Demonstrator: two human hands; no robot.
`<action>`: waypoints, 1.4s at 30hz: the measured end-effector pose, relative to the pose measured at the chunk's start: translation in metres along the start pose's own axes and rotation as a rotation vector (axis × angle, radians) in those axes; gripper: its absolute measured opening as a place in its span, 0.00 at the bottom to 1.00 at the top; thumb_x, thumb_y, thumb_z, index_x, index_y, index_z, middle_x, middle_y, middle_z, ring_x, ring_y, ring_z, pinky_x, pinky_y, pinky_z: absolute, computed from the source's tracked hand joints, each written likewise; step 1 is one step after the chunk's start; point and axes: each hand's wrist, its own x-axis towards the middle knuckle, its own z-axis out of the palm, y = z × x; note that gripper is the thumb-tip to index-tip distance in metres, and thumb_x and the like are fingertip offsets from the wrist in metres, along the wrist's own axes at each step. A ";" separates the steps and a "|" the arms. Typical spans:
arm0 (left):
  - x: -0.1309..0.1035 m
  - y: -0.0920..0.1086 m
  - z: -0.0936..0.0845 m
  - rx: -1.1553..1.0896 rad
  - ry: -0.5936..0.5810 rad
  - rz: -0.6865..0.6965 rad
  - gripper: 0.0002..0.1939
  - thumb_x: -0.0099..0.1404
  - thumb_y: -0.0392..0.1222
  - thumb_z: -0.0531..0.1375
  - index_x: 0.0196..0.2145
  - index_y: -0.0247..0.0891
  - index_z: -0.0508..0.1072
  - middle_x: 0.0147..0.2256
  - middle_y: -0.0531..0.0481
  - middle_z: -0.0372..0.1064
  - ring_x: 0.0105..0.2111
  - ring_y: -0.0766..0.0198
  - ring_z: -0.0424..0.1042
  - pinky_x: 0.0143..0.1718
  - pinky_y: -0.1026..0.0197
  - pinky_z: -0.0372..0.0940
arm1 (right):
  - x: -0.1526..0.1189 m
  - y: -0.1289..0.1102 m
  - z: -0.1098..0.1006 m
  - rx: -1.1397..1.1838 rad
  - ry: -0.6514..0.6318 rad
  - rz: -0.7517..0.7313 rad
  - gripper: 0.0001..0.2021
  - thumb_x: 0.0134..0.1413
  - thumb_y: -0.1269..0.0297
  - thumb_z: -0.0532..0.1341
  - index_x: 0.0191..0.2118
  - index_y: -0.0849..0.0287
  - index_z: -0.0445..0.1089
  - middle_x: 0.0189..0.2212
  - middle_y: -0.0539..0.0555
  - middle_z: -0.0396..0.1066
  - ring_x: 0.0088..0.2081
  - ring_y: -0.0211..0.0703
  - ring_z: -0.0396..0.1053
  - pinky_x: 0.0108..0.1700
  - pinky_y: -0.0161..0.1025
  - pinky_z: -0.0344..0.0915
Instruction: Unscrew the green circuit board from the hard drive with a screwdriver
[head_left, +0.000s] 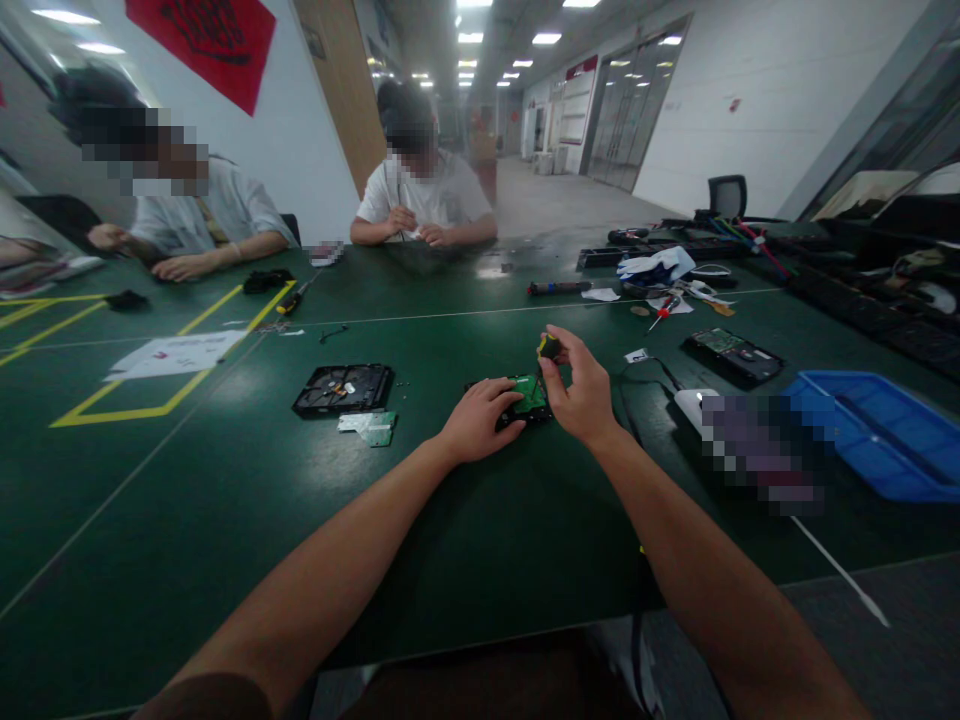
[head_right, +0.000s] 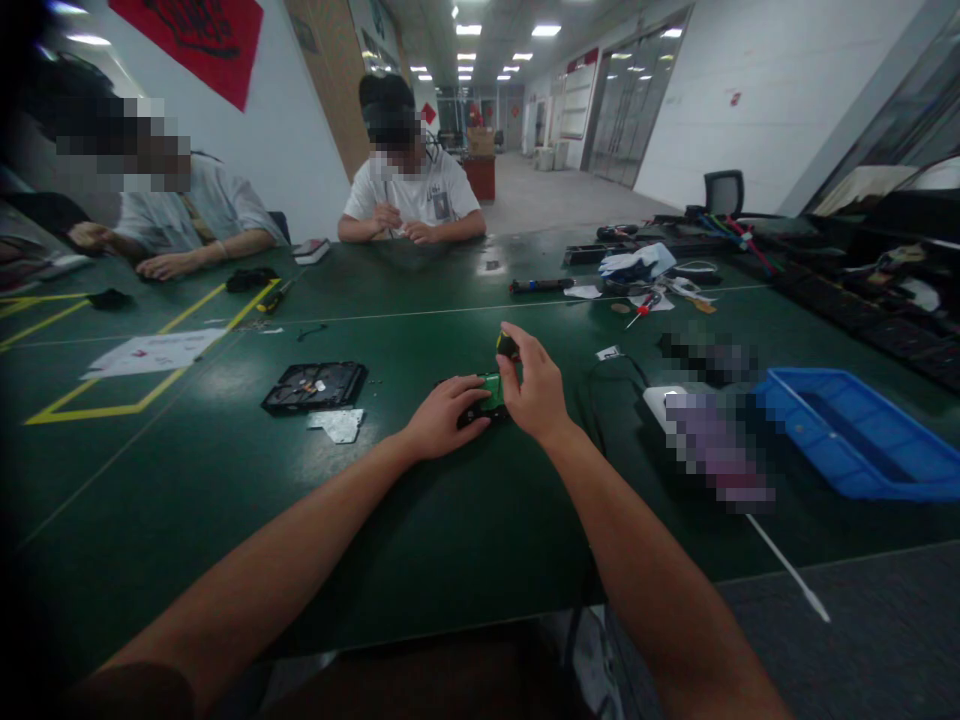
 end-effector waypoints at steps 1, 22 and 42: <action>0.000 0.000 0.000 0.000 0.002 0.002 0.23 0.69 0.51 0.63 0.58 0.40 0.72 0.61 0.38 0.68 0.64 0.44 0.66 0.66 0.36 0.61 | 0.001 -0.001 -0.001 -0.010 0.004 -0.006 0.23 0.69 0.60 0.59 0.66 0.46 0.62 0.57 0.58 0.72 0.50 0.52 0.75 0.53 0.56 0.76; 0.000 -0.001 0.000 0.018 -0.006 0.004 0.23 0.70 0.51 0.63 0.58 0.39 0.72 0.61 0.38 0.68 0.63 0.45 0.66 0.66 0.36 0.61 | 0.002 -0.003 -0.003 -0.039 -0.011 -0.050 0.22 0.67 0.63 0.62 0.64 0.45 0.64 0.52 0.56 0.72 0.47 0.50 0.73 0.51 0.54 0.76; 0.000 -0.003 0.002 0.004 -0.006 0.005 0.23 0.69 0.51 0.63 0.58 0.41 0.72 0.61 0.39 0.68 0.63 0.44 0.67 0.65 0.34 0.61 | 0.004 -0.003 -0.003 -0.019 -0.006 -0.066 0.21 0.68 0.65 0.58 0.64 0.47 0.63 0.53 0.58 0.70 0.49 0.52 0.72 0.52 0.55 0.75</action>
